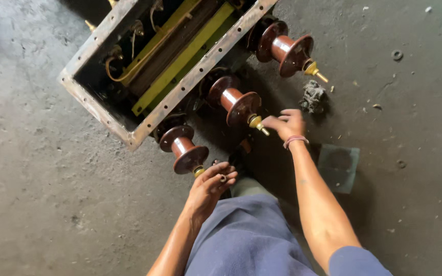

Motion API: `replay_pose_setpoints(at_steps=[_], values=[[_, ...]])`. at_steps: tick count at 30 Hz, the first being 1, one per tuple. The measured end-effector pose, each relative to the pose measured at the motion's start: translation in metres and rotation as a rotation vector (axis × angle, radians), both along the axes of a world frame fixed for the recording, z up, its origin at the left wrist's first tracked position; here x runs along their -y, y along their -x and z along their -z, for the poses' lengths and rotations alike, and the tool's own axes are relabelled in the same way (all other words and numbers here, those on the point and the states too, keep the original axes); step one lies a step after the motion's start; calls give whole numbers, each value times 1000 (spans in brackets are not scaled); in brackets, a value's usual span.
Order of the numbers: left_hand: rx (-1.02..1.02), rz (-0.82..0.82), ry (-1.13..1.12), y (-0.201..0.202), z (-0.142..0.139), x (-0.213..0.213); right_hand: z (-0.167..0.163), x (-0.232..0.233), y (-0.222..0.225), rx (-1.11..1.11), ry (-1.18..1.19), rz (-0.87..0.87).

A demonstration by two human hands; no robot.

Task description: The person crouches on the workshop floor beside a transformer tank with porcelain bushings. They pick up brass terminal fittings and nuts, thread them onto the bushing stems by hand, then use a wrench to tighten each terminal, working through the bushings one at a time.

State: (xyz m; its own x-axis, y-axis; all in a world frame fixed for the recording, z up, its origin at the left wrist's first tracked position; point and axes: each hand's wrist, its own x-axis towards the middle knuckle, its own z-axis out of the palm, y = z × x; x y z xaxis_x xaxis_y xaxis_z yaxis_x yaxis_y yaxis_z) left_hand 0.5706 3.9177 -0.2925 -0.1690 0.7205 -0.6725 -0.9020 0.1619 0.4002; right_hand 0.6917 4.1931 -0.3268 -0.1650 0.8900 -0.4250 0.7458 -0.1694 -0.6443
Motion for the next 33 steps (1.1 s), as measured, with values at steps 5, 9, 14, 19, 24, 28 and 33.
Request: replay_pose_setpoints(at_steps=[5,9,14,19,24,28,33], values=[[82,-55,-133,-2,-16,-8,-49,38,-16,-396,-112,-269],[109,35,-254,-6,-26,-22,-89,98,-37,-396,-406,-885],[173,118,-408,-26,-36,-37,-113,122,-58,-335,-435,-779],[218,145,-464,-35,-34,-59,-110,104,-71,-422,-350,-672],[247,169,-451,-37,-19,-104,-79,70,-79,-428,-379,-609],[48,250,-216,-41,-2,-149,-40,17,-90,-640,-164,-101],[-69,229,23,-33,18,-175,8,-80,-95,-477,-330,152]])
